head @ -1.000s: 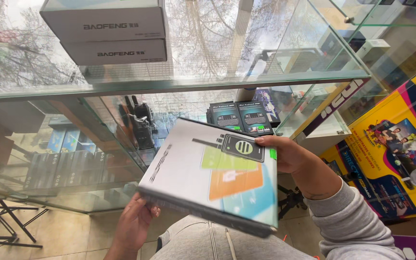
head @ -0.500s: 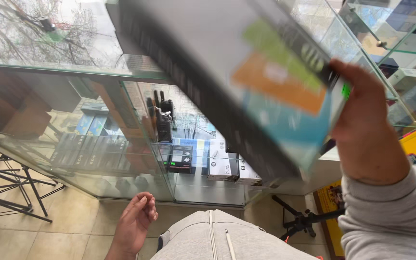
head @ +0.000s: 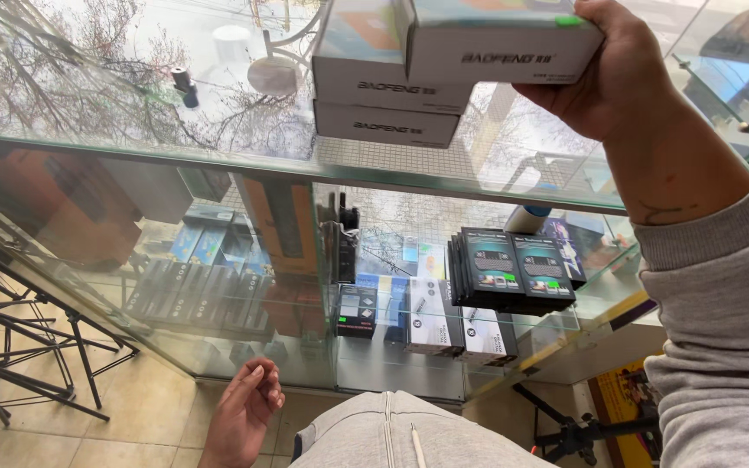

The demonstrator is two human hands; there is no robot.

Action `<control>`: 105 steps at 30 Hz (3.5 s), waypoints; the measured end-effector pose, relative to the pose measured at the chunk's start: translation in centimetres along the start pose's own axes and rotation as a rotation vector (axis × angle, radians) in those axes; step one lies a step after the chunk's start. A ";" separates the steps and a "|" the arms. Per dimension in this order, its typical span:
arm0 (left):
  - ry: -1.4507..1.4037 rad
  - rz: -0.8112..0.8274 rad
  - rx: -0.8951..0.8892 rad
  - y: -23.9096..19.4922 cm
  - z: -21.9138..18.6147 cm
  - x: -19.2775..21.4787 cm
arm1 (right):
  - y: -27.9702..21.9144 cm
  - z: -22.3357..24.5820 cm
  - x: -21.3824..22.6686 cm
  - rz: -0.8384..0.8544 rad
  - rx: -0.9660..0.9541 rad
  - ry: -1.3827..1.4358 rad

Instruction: The person organizes boxes of electronic equipment on a glass display shelf, picking up and rearranging walkie-talkie boxes and other small boxed devices.

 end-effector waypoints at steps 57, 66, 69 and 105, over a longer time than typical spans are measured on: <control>0.202 0.046 0.184 11.7 -7.1 4.5 | 10.4 -54.3 0.0 0.118 -0.412 -0.608; 0.187 -0.019 0.147 10.0 -7.9 6.3 | 8.8 -55.6 -4.5 0.084 -0.170 -0.435; 0.203 -0.045 0.159 9.1 -8.3 5.8 | 8.5 -56.5 -4.2 -0.007 -0.244 -0.398; 1.614 0.565 -1.890 9.4 -18.1 -36.5 | -17.9 -33.2 12.0 0.604 -0.111 -0.055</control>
Point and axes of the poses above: each hand's wrist, its own y-axis towards the middle knuckle, its own x-axis out of the back of the hand, z = x × y, the point moved 1 cm from there along y, towards the middle knuckle, and after that the axes turned 6 degrees about -x, right-handed, at the moved point
